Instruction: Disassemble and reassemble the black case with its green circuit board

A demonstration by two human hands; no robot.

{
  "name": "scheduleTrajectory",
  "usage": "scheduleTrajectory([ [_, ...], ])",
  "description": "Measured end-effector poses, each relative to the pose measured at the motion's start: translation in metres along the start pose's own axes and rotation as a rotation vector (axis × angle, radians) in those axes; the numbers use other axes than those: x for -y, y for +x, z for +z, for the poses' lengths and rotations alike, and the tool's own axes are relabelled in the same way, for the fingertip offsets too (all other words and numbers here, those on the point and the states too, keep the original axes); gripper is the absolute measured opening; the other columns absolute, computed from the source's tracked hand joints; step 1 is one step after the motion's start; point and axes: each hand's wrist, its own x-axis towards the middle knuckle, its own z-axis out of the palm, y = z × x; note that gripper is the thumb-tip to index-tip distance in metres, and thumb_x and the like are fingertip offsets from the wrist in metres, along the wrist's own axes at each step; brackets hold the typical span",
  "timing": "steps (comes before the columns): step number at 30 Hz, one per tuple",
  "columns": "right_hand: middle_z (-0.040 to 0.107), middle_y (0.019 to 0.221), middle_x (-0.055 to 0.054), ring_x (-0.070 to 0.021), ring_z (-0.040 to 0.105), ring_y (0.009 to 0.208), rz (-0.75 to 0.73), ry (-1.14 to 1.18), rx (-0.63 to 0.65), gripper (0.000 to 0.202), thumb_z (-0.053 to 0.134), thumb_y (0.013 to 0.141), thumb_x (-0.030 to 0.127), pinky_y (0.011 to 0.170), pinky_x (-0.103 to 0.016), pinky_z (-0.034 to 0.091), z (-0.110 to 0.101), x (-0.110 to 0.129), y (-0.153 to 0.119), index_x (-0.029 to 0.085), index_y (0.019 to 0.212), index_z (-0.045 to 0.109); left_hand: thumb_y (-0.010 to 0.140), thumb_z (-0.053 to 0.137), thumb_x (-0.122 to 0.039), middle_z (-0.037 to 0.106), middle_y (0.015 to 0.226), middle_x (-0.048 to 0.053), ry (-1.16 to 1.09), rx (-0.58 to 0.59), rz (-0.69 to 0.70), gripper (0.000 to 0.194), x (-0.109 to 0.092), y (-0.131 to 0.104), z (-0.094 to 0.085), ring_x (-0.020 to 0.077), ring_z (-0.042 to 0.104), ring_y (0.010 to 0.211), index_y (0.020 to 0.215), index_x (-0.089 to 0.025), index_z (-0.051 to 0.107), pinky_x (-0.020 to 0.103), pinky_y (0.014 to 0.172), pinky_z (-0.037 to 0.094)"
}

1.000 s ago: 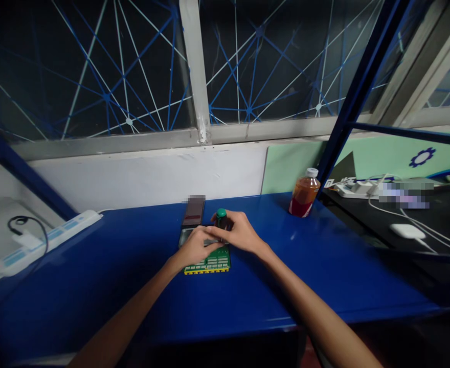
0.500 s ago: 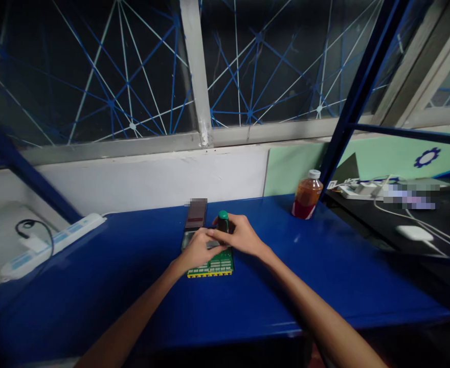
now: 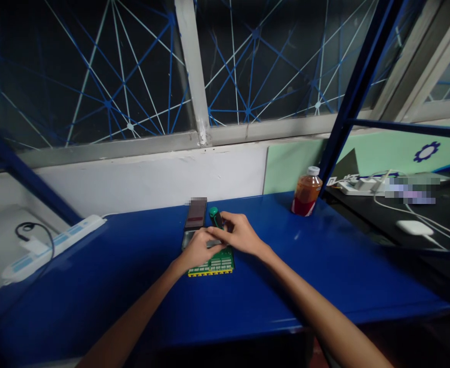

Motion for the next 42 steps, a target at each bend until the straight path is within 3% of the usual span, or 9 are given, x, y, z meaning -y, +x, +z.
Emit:
scheduleTrajectory([
  [7, 0.057, 0.067, 0.000, -0.0116, 0.047, 0.055, 0.014, 0.045, -0.074, 0.027, 0.061, 0.084, 0.043, 0.049, -0.026, 0.034, -0.002, -0.003, 0.000, 0.017, 0.091, 0.062, 0.078, 0.065, -0.014, 0.074, 0.094, 0.004, -0.077, 0.116, 0.030, 0.015, 0.000, 0.001, -0.007, 0.0200, 0.066, 0.092, 0.091, -0.018, 0.073, 0.031, 0.083, 0.048],
  [14, 0.057, 0.065, 0.000, -0.0119, 0.048, 0.053, 0.021, 0.068, -0.109, 0.029, 0.062, 0.084, 0.044, 0.048, -0.026, 0.035, -0.003, -0.004, 0.001, 0.016, 0.093, 0.063, 0.075, 0.059, -0.006, 0.073, 0.099, 0.003, -0.060, 0.190, 0.012, 0.024, 0.003, 0.000, -0.006, 0.0209, 0.065, 0.098, 0.091, -0.018, 0.072, 0.032, 0.089, 0.048],
  [22, 0.056, 0.066, 0.000, -0.0116, 0.045, 0.057, 0.007, 0.005, -0.046, 0.029, 0.060, 0.084, 0.044, 0.050, -0.026, 0.034, 0.001, -0.002, -0.001, 0.016, 0.088, 0.063, 0.073, 0.058, -0.008, 0.072, 0.105, 0.004, 0.015, 0.168, -0.020, 0.026, 0.006, 0.000, -0.005, 0.0241, 0.062, 0.105, 0.093, -0.020, 0.071, 0.035, 0.092, 0.046],
  [29, 0.058, 0.068, -0.001, -0.0124, 0.048, 0.057, 0.024, 0.033, -0.068, 0.030, 0.061, 0.084, 0.044, 0.050, -0.027, 0.036, 0.000, -0.003, -0.001, 0.016, 0.092, 0.063, 0.074, 0.060, -0.010, 0.072, 0.100, 0.005, -0.008, 0.201, -0.011, 0.019, 0.004, 0.000, -0.006, 0.0240, 0.063, 0.101, 0.087, -0.018, 0.071, 0.034, 0.088, 0.048],
  [35, 0.059, 0.064, -0.001, -0.0132, 0.052, 0.054, 0.021, 0.096, -0.111, 0.029, 0.063, 0.083, 0.045, 0.048, -0.027, 0.040, 0.000, 0.000, 0.000, 0.017, 0.092, 0.063, 0.077, 0.064, -0.013, 0.072, 0.090, 0.003, -0.093, 0.154, -0.013, 0.010, 0.001, 0.002, -0.003, 0.0202, 0.065, 0.090, 0.082, -0.018, 0.072, 0.032, 0.082, 0.049],
  [42, 0.058, 0.056, 0.001, -0.0115, 0.052, 0.045, -0.005, 0.209, -0.288, 0.029, 0.068, 0.079, 0.045, 0.044, -0.027, 0.043, -0.031, 0.006, 0.006, 0.017, 0.082, 0.061, 0.078, 0.068, -0.016, 0.074, 0.084, 0.000, -0.107, 0.083, -0.074, 0.012, -0.004, 0.008, 0.001, 0.0195, 0.064, 0.089, 0.087, -0.022, 0.074, 0.033, 0.087, 0.048],
])
